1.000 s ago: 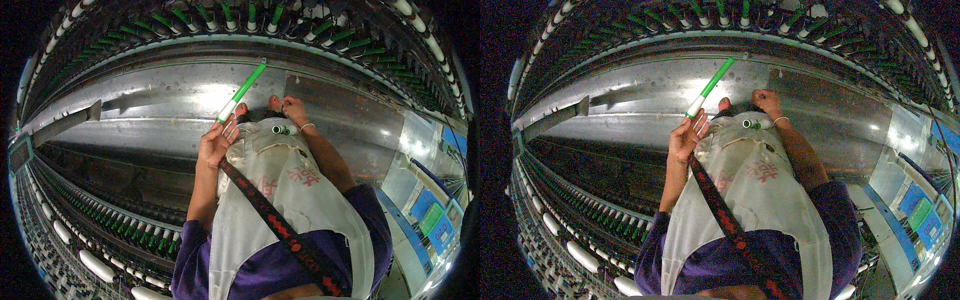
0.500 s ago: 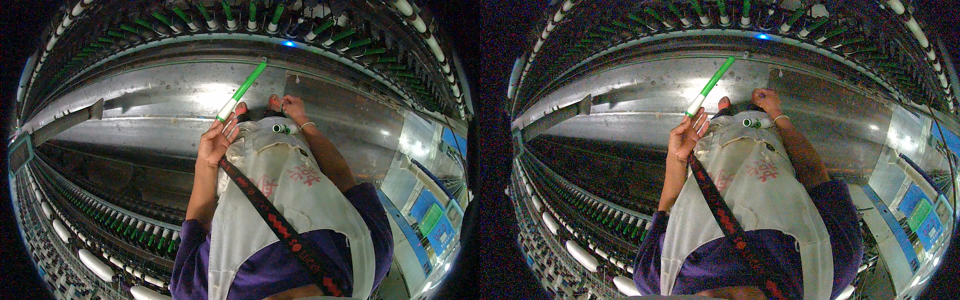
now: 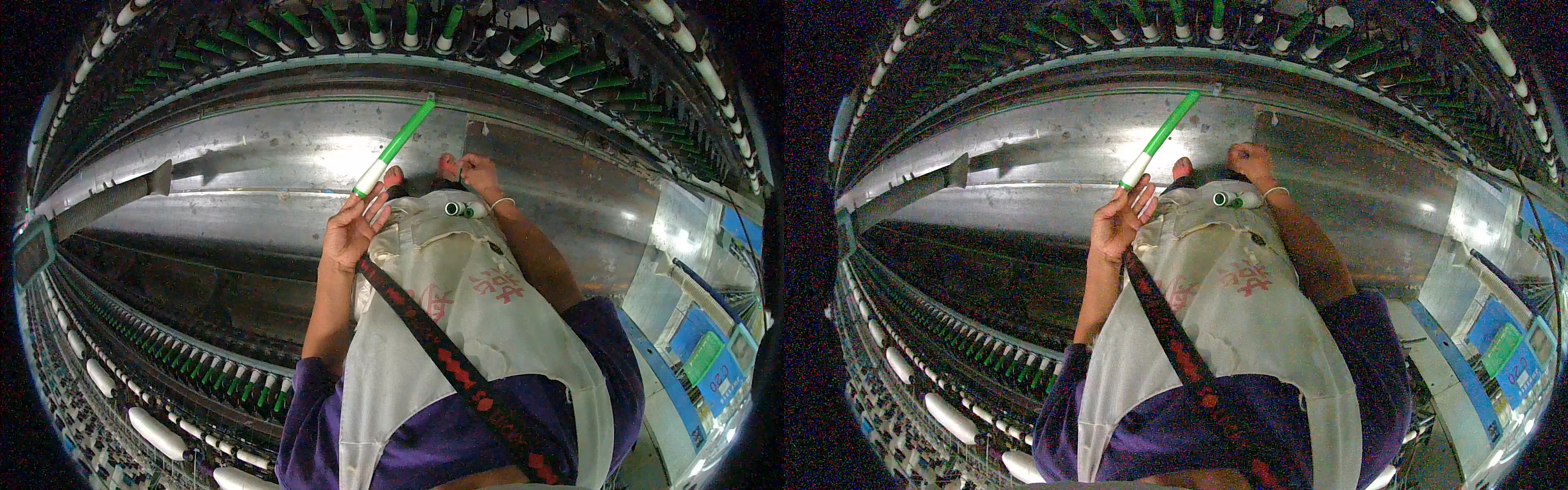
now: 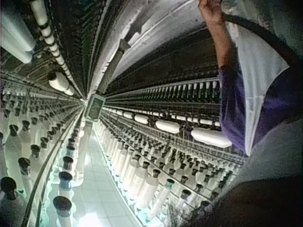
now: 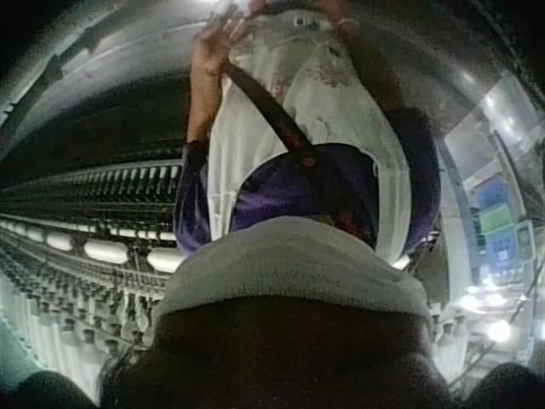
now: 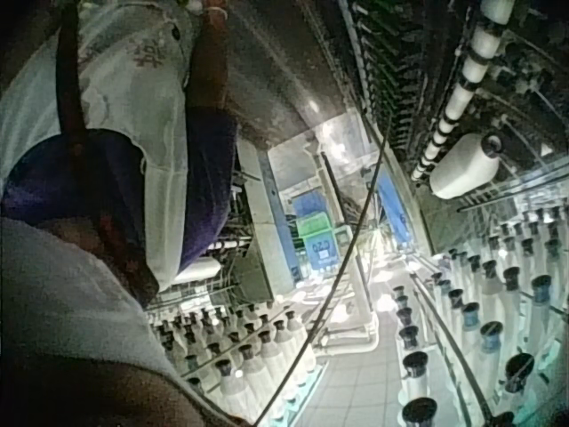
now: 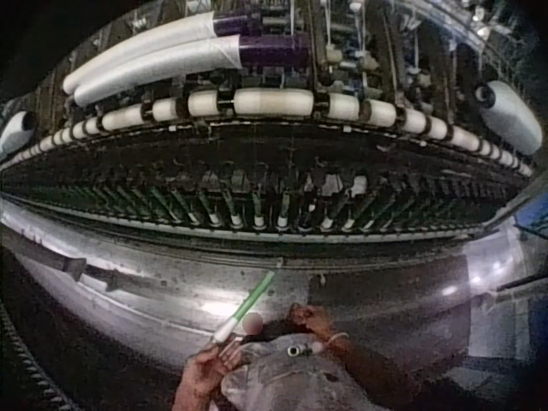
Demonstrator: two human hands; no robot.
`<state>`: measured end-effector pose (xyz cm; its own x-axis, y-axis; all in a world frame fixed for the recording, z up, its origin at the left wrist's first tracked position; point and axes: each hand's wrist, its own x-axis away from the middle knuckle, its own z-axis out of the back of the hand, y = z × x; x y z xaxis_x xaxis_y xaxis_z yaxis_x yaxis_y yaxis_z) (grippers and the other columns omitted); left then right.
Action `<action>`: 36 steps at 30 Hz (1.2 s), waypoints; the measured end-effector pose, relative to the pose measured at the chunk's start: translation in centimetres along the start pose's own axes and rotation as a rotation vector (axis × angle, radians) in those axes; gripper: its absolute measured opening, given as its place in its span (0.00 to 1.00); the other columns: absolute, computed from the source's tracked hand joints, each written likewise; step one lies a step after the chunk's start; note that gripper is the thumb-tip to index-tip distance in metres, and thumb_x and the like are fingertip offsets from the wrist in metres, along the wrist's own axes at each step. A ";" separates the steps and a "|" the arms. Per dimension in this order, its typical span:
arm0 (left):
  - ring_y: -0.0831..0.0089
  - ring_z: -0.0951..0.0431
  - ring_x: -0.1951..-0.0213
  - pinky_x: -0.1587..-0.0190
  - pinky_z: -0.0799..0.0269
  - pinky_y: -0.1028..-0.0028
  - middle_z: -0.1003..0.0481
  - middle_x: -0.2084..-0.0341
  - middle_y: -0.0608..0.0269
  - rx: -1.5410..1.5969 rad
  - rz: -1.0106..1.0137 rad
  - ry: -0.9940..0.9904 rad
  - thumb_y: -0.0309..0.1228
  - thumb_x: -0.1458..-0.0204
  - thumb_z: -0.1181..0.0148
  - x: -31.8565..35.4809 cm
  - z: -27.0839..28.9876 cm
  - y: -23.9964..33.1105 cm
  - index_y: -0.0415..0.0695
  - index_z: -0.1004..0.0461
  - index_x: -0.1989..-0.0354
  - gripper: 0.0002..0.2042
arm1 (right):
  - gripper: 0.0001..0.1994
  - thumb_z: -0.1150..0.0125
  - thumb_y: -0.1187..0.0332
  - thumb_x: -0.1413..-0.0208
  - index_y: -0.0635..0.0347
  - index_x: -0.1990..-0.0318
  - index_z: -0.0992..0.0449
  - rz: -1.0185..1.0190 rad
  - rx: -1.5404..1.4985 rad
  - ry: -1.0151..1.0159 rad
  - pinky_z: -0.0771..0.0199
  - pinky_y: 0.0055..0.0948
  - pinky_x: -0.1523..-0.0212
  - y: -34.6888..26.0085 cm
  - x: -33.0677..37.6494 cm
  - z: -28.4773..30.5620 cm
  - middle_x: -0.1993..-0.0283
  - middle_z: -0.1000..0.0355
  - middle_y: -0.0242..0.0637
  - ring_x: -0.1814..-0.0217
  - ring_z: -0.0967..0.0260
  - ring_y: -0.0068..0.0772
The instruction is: The person repairs a textile spinning machine by replacing empty bobbins with full ones and threading the yarn through the machine's guides. They use a green tool to assist with threading and secure the yarn to the bobbin.
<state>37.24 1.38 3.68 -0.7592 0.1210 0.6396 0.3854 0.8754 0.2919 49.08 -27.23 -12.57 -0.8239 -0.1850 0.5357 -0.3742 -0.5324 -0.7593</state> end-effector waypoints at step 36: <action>0.57 0.38 0.38 0.37 0.43 0.57 0.37 0.40 0.50 0.015 0.000 -0.007 0.28 0.47 0.46 0.1 0.0 -0.1 0.39 0.41 0.39 0.25 | 0.07 0.42 0.62 0.55 0.54 0.76 0.28 0.072 0.084 0.047 0.30 0.31 0.69 -0.8 0.7 -0.3 0.76 0.28 0.31 0.76 0.32 0.31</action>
<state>37.14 1.34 3.76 -0.7629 0.1240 0.6346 0.3775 0.8822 0.2814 48.70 -26.72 -11.68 -0.8673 -0.1875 0.4611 -0.2774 -0.5870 -0.7606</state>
